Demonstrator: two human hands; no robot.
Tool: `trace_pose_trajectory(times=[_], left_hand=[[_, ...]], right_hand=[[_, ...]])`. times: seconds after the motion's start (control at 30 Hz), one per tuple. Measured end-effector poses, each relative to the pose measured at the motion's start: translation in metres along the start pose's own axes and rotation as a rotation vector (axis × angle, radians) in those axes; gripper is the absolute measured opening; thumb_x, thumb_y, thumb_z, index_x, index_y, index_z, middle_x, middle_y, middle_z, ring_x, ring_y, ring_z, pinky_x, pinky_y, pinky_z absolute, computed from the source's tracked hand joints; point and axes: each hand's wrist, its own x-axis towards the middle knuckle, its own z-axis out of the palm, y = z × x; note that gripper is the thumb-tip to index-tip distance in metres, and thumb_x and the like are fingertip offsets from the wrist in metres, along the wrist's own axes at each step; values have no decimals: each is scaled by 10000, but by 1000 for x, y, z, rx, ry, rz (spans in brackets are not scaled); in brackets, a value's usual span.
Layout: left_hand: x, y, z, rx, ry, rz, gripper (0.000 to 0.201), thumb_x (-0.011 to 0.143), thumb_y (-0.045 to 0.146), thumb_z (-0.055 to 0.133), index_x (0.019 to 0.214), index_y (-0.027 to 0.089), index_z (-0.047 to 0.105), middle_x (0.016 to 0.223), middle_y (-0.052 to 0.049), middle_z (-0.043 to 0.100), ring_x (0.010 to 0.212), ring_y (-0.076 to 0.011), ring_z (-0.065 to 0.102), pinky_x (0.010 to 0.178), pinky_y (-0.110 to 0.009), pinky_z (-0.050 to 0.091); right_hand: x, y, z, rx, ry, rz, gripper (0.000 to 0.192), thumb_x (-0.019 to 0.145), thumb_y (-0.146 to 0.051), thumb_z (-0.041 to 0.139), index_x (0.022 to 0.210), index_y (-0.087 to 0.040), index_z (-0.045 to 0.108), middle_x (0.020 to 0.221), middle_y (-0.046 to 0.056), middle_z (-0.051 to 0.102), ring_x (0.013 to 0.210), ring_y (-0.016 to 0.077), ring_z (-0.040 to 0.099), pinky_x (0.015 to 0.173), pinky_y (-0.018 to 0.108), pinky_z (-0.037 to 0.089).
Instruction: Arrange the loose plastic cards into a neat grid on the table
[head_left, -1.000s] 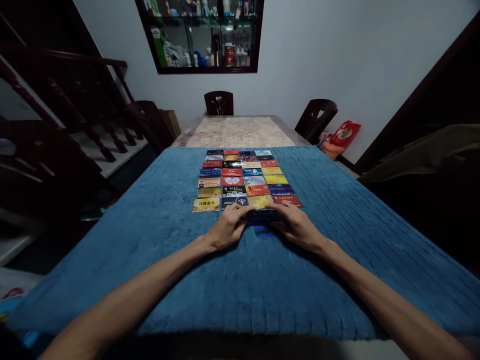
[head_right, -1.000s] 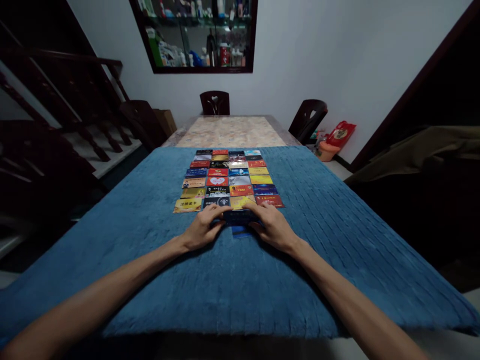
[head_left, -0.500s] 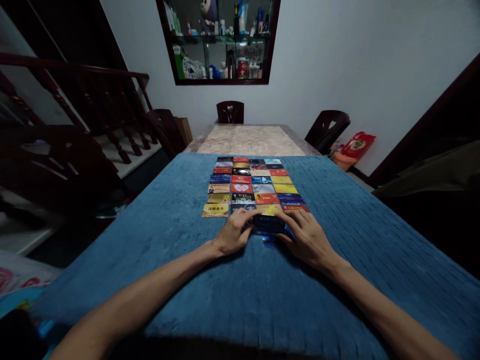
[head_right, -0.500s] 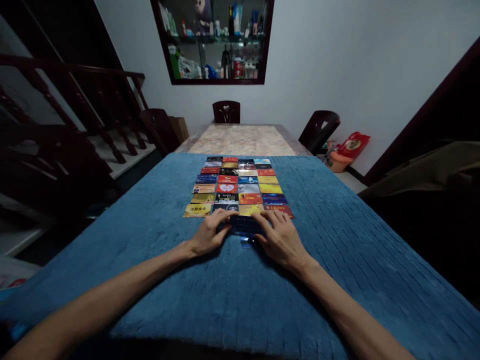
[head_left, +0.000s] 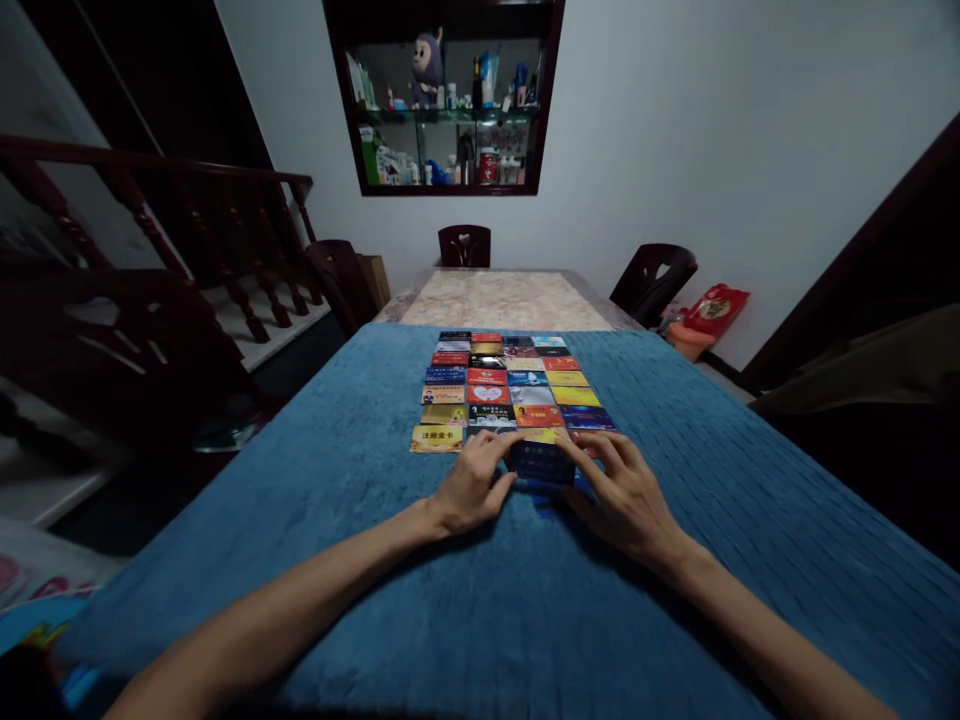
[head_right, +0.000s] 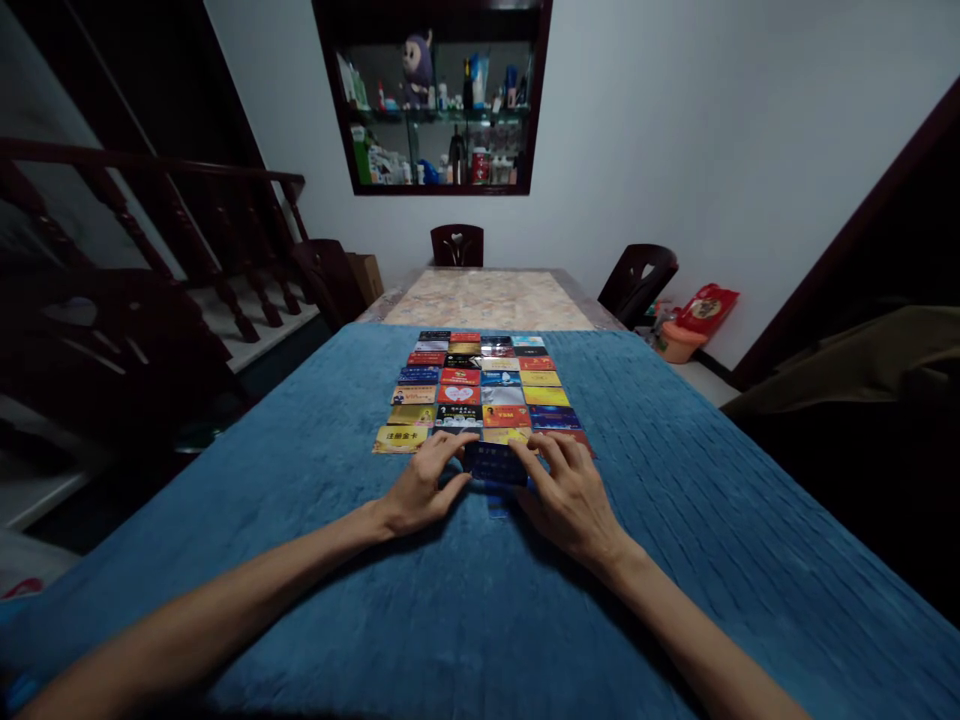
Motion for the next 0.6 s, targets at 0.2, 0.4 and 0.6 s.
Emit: trace_pose_trajectory(times=[0.2, 0.4, 0.6], left_hand=[[1, 0, -11, 108, -74, 57, 581, 834, 141, 633, 1374, 185, 423, 1234, -137, 542, 1138, -284, 514, 1010, -497, 468], [1, -7, -24, 194, -98, 84, 604, 832, 161, 644, 1390, 195, 416, 1302, -162, 499, 1186, -317, 507, 1032, -549, 450], [5, -25, -38, 217, -107, 54, 573, 833, 172, 638, 1371, 184, 442, 1279, -160, 531, 1182, -318, 516, 996, -539, 473]], right_hand=[[2, 0, 5, 57, -22, 13, 636, 889, -277, 580, 1485, -222, 366, 1169, 154, 604, 1073, 326, 524, 872, 494, 491], [15, -1, 10, 120, -75, 17, 553, 885, -329, 581, 1414, -214, 469, 1144, 145, 623, 1020, 313, 542, 854, 494, 498], [41, 4, 21, 159, -119, -18, 483, 872, -338, 602, 1318, -162, 538, 1141, 152, 611, 1040, 310, 521, 850, 468, 506]])
